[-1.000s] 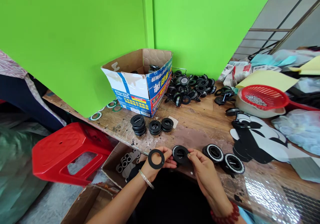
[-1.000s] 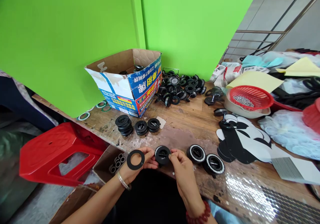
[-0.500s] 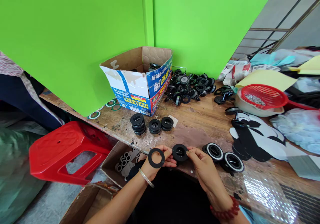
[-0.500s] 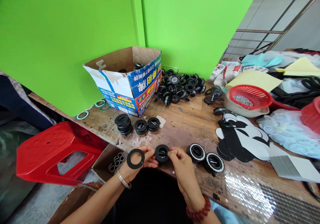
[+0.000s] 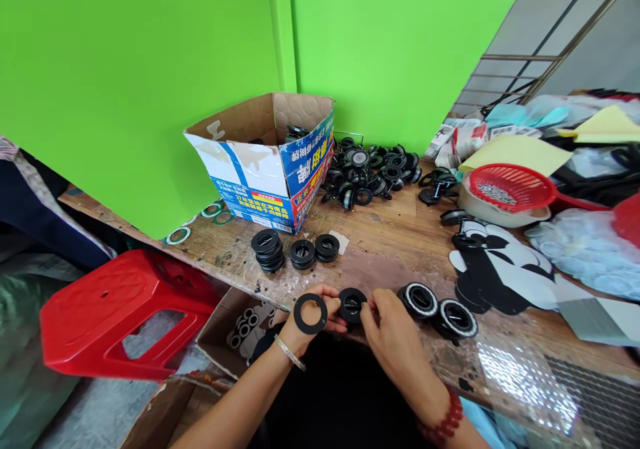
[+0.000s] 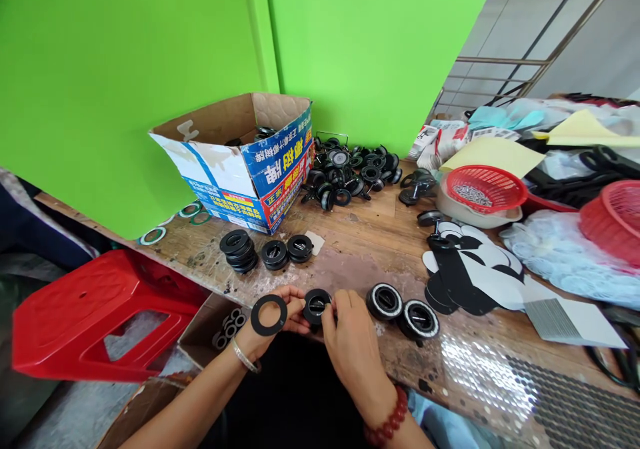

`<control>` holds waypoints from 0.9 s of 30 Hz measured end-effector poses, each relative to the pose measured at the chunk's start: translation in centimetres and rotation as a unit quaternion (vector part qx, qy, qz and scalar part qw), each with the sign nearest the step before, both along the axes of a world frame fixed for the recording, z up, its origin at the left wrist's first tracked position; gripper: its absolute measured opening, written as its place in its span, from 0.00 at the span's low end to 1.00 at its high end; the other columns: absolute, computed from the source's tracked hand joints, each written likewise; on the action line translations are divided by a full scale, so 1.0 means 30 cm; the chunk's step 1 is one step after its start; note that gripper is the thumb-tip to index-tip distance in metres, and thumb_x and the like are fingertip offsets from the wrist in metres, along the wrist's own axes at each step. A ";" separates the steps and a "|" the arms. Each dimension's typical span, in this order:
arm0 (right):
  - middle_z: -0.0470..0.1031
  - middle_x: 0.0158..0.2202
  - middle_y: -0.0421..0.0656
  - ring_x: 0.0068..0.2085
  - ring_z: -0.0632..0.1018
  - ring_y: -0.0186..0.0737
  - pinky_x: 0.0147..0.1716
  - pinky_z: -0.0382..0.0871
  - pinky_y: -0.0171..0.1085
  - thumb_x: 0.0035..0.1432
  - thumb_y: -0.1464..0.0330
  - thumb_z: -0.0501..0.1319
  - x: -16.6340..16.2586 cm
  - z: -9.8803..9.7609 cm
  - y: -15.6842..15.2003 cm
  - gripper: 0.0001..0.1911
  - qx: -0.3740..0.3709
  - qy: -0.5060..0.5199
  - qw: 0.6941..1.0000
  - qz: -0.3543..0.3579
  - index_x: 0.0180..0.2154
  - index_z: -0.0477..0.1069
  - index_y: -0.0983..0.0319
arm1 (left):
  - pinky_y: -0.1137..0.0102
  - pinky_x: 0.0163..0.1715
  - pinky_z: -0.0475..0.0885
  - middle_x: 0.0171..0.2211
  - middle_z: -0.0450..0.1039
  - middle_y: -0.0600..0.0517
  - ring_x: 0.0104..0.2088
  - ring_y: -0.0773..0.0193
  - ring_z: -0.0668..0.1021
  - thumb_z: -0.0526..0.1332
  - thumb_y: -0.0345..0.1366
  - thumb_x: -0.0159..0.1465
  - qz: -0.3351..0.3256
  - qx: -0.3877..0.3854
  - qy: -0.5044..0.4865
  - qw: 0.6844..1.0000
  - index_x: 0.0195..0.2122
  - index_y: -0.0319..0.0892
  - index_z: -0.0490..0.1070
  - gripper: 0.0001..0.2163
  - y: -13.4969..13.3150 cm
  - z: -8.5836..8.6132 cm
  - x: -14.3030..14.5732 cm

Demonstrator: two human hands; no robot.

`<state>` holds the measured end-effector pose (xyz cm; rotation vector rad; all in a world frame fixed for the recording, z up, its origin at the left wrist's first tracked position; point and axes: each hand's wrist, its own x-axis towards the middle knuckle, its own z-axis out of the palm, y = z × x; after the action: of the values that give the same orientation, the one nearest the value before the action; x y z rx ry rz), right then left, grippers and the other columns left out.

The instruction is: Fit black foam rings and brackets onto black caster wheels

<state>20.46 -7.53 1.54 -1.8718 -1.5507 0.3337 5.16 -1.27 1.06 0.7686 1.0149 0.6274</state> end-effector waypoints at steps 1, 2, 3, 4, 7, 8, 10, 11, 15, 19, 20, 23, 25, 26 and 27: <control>0.67 0.27 0.42 0.29 0.69 0.41 0.30 0.57 0.39 0.63 0.65 0.50 0.005 0.006 0.002 0.11 -0.022 -0.032 0.999 0.009 0.26 0.58 0.57 | 0.69 0.25 0.80 0.25 0.77 0.51 0.22 0.64 0.80 0.74 0.40 0.51 -0.005 -0.001 0.001 1.000 0.36 0.38 0.70 0.18 0.003 -0.001 0.001; 0.68 0.26 0.42 0.28 0.69 0.42 0.30 0.56 0.39 0.63 0.64 0.49 0.013 0.009 0.007 0.12 -0.049 -0.050 0.997 0.012 0.26 0.58 0.57 | 0.69 0.25 0.80 0.24 0.77 0.51 0.22 0.64 0.80 0.73 0.40 0.52 -0.008 -0.002 0.001 1.000 0.36 0.38 0.70 0.17 0.005 -0.002 0.002; 0.68 0.26 0.42 0.27 0.69 0.41 0.29 0.55 0.39 0.64 0.63 0.49 0.023 0.010 0.016 0.12 -0.076 -0.054 0.996 0.009 0.26 0.58 0.56 | 0.69 0.25 0.79 0.25 0.77 0.50 0.22 0.64 0.80 0.73 0.40 0.52 -0.011 -0.002 0.000 1.000 0.35 0.38 0.71 0.16 0.007 -0.003 0.002; 0.69 0.25 0.42 0.26 0.70 0.41 0.28 0.55 0.39 0.64 0.62 0.49 0.034 0.008 0.027 0.13 -0.102 -0.044 0.994 0.006 0.26 0.57 0.56 | 0.70 0.25 0.79 0.25 0.77 0.50 0.22 0.64 0.80 0.73 0.40 0.52 -0.013 -0.002 -0.001 1.000 0.35 0.38 0.71 0.16 0.008 -0.004 0.001; 0.70 0.22 0.40 0.25 0.72 0.41 0.28 0.58 0.37 0.64 0.61 0.51 0.056 0.002 0.077 0.13 -0.153 0.016 0.988 0.012 0.27 0.58 0.56 | 0.69 0.26 0.79 0.26 0.78 0.50 0.22 0.65 0.80 0.74 0.40 0.51 -0.017 -0.002 -0.010 1.000 0.34 0.38 0.72 0.16 0.007 -0.003 -0.002; 0.71 0.23 0.40 0.25 0.73 0.41 0.28 0.59 0.37 0.64 0.61 0.51 0.057 0.002 0.095 0.12 -0.159 0.026 0.987 0.019 0.28 0.59 0.56 | 0.69 0.26 0.79 0.26 0.78 0.50 0.22 0.65 0.80 0.74 0.41 0.51 -0.020 -0.002 -0.014 1.000 0.34 0.38 0.72 0.17 0.006 -0.002 -0.004; 0.74 0.25 0.42 0.27 0.74 0.40 0.28 0.58 0.36 0.63 0.62 0.54 0.049 0.007 0.127 0.11 -0.160 0.019 0.986 0.034 0.29 0.62 0.57 | 0.69 0.27 0.80 0.26 0.77 0.51 0.23 0.65 0.80 0.74 0.44 0.51 -0.023 0.000 -0.023 0.999 0.34 0.38 0.72 0.18 0.006 0.003 -0.008; 0.75 0.26 0.43 0.27 0.74 0.41 0.28 0.58 0.36 0.63 0.62 0.55 0.042 0.012 0.138 0.10 -0.159 0.006 0.986 0.040 0.30 0.63 0.58 | 0.69 0.28 0.80 0.26 0.76 0.51 0.24 0.65 0.80 0.73 0.46 0.52 -0.021 0.001 -0.029 0.999 0.33 0.38 0.72 0.18 0.007 0.004 -0.011; 0.76 0.31 0.45 0.30 0.75 0.42 0.29 0.57 0.36 0.59 0.57 0.63 0.018 0.041 0.150 0.14 -0.187 -0.014 0.980 0.071 0.37 0.66 0.60 | 0.68 0.27 0.80 0.24 0.72 0.54 0.23 0.66 0.79 0.67 0.57 0.56 -0.007 0.003 -0.038 0.999 0.33 0.38 0.73 0.23 0.008 0.002 -0.015; 0.75 0.43 0.49 0.39 0.78 0.46 0.36 0.67 0.39 0.49 0.61 0.69 0.014 0.055 0.108 0.26 -0.204 0.050 0.971 0.111 0.48 0.65 0.62 | 0.71 0.23 0.77 0.23 0.72 0.56 0.21 0.66 0.78 0.75 0.52 0.46 -0.024 0.039 0.002 0.999 0.32 0.39 0.71 0.24 0.001 -0.009 0.000; 0.74 0.47 0.51 0.43 0.77 0.49 0.41 0.69 0.42 0.45 0.64 0.71 0.016 0.050 0.090 0.32 -0.196 0.074 0.970 0.120 0.51 0.63 0.63 | 0.72 0.20 0.75 0.22 0.71 0.57 0.19 0.67 0.77 0.77 0.50 0.42 -0.024 0.047 0.009 0.999 0.30 0.39 0.70 0.24 0.000 -0.010 0.005; 0.68 0.55 0.53 0.49 0.76 0.49 0.46 0.72 0.44 0.41 0.72 0.69 0.035 0.020 0.020 0.45 -0.155 0.154 0.968 0.124 0.62 0.56 0.61 | 0.74 0.17 0.72 0.21 0.72 0.58 0.17 0.67 0.76 0.77 0.49 0.42 -0.002 0.063 0.027 0.998 0.30 0.41 0.68 0.24 0.013 0.002 0.008; 0.70 0.53 0.50 0.42 0.77 0.43 0.42 0.74 0.42 0.44 0.74 0.65 0.062 0.009 -0.038 0.45 -0.131 0.197 0.966 0.106 0.64 0.54 0.59 | 0.72 0.20 0.74 0.23 0.75 0.56 0.18 0.66 0.78 0.75 0.51 0.45 0.035 0.076 0.038 0.996 0.31 0.41 0.68 0.23 0.034 0.020 -0.012; 0.71 0.50 0.48 0.38 0.77 0.41 0.39 0.74 0.41 0.45 0.74 0.64 0.080 0.012 -0.069 0.43 -0.125 0.210 0.965 0.097 0.64 0.56 0.58 | 0.71 0.23 0.76 0.25 0.76 0.55 0.20 0.65 0.79 0.74 0.50 0.46 0.062 0.090 0.041 0.993 0.32 0.41 0.69 0.22 0.048 0.029 -0.029; 0.73 0.47 0.45 0.35 0.76 0.39 0.38 0.74 0.40 0.47 0.74 0.63 0.099 0.024 -0.099 0.40 -0.123 0.216 0.964 0.091 0.63 0.59 0.57 | 0.70 0.25 0.77 0.27 0.77 0.54 0.22 0.63 0.80 0.74 0.50 0.46 0.095 0.108 0.047 0.988 0.34 0.42 0.70 0.22 0.064 0.036 -0.048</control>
<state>23.42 -10.51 2.26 -1.6872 -1.4222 0.9894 3.71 0.65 2.14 0.9038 1.1277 0.8827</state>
